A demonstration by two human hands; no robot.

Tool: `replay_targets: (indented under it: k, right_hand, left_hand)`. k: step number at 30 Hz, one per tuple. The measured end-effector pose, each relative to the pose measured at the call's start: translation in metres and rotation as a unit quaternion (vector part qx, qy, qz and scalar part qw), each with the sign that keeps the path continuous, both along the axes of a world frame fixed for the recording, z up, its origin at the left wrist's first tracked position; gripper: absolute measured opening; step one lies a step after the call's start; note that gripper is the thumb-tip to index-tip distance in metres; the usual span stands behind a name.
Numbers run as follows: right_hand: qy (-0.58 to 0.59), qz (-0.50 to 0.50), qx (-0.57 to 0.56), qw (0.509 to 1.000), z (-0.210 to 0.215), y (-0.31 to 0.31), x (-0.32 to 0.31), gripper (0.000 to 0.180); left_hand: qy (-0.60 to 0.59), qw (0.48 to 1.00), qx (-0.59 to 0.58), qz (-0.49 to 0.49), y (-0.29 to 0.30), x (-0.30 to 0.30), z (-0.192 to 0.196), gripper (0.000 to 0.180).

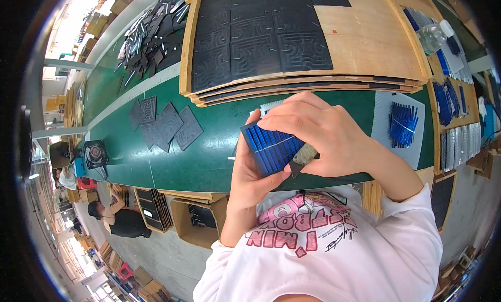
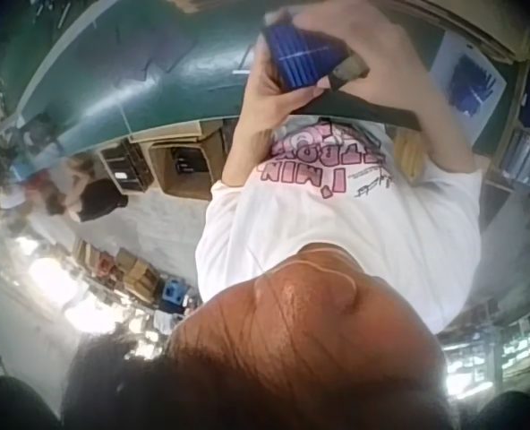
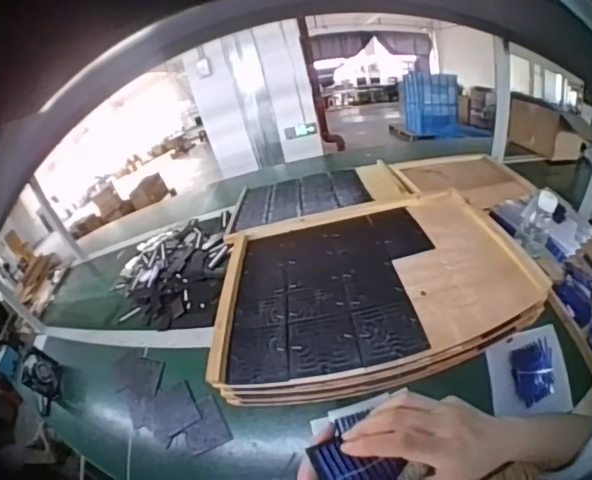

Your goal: The person assembles small solar panels by picking up square backings and solar cells from the table and wooden tray, then aligning and pressing the solar cells onto the backings by hand.

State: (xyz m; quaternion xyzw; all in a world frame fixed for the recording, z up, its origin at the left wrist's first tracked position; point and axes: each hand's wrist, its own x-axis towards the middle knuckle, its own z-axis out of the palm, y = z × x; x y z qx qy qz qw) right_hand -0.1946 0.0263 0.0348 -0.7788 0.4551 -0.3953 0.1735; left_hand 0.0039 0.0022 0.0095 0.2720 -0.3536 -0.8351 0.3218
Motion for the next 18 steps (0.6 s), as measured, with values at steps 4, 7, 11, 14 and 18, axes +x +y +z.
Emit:
replay_targets:
  k: [4, 7, 11, 14, 18]
  right_hand:
    - [0.021, -0.006, 0.016, 1.000, 0.001, 0.002, -0.001, 0.066]
    - [0.013, -0.012, 0.010, 1.000, 0.004, 0.001, -0.002, 0.075]
    - [-0.110, -0.058, 0.073, 0.990, 0.001, 0.005, -0.005, 0.082]
    - [-0.215, -0.088, 0.174, 0.957, -0.001, 0.011, -0.002, 0.068]
    - [-0.281, -0.073, 0.234, 0.928, -0.013, 0.012, 0.000, 0.060]
  left_hand:
    - [0.009, 0.998, -0.053, -0.024, -0.002, 0.002, -0.005, 0.107]
    - [0.027, 0.996, -0.066, -0.047, -0.005, 0.005, -0.005, 0.106]
    - [0.094, 0.996, 0.012, 0.007, -0.002, 0.004, -0.001, 0.103]
    - [0.098, 0.992, 0.069, 0.030, -0.002, 0.003, 0.000, 0.095]
    - [0.060, 0.996, 0.047, 0.050, -0.002, 0.001, 0.001, 0.083]
